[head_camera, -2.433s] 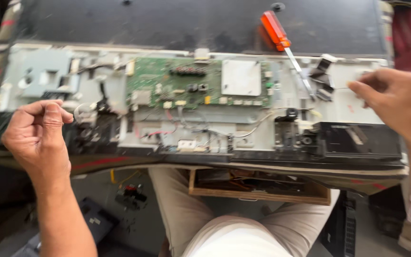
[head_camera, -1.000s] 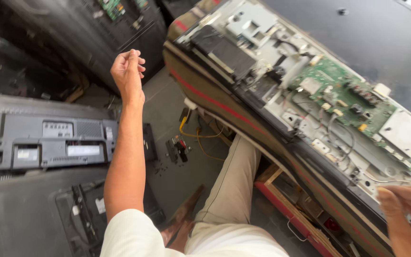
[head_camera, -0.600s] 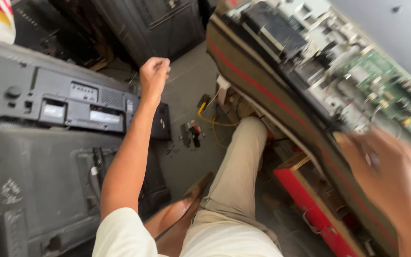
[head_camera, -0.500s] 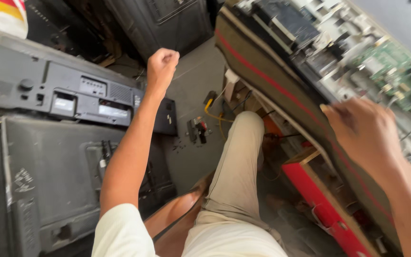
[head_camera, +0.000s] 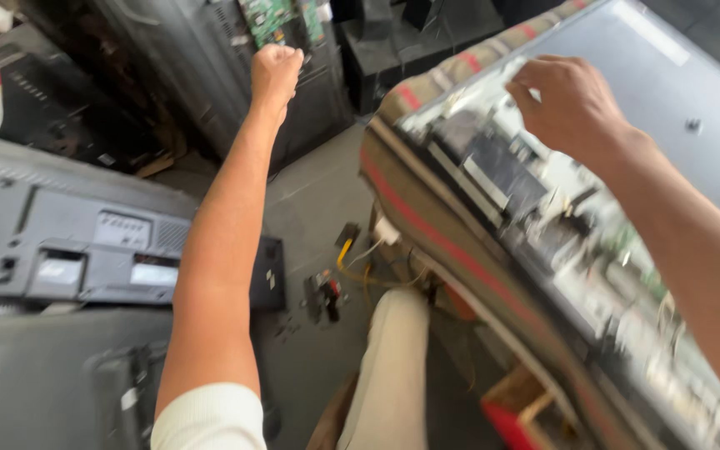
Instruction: The person works on the opened back of a television, bending and fitting a metal bracket onto the chassis, then positioning the main circuit board and securing it. They use a screwdriver to drive screws, connect cables to the board, and reposition the television on the work surface.
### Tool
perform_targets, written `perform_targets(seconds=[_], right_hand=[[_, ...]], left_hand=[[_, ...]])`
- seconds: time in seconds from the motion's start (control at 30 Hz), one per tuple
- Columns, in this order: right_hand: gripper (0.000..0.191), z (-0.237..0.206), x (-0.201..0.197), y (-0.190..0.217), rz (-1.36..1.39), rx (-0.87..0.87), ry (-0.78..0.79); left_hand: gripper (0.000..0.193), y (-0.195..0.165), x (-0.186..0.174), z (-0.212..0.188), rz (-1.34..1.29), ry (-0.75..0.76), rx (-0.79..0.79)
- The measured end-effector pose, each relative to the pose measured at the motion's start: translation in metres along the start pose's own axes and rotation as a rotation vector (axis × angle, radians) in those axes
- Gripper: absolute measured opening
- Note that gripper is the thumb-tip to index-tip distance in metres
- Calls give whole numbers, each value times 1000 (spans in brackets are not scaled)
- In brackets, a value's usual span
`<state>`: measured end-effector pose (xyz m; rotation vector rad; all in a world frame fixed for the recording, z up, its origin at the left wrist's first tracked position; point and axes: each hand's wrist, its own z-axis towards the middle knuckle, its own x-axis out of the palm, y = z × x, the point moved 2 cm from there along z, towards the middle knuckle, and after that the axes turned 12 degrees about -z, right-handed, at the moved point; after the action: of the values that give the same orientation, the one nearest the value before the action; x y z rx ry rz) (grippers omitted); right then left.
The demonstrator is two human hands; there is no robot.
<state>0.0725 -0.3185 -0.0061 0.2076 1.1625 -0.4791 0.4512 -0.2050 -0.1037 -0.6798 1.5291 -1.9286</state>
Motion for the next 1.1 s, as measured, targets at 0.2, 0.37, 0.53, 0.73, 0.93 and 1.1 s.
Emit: perform_targets(seconds=[0.2,0.37,0.53,0.73,0.93,1.1], right_hand=[[21,70,94,-44,-439,-369,-12],[25,89,131,-67,266,-129,118],[34,124,165,-89,179,-54,342],[48,167,198,-121,196,28,545],[50,184,209,-124,182,21,660],[56,199,213,-121,122,-53,824]], left_hand=[[31,7,112,73,100,-104,238],[37,4,136,115,410,-264,203],[43,19,121,162,586,-265,172],[38,43,104,232,528,-240,168],[23,83,80,308,457,-463,111],[24,117,73,383,535,-573,-44]])
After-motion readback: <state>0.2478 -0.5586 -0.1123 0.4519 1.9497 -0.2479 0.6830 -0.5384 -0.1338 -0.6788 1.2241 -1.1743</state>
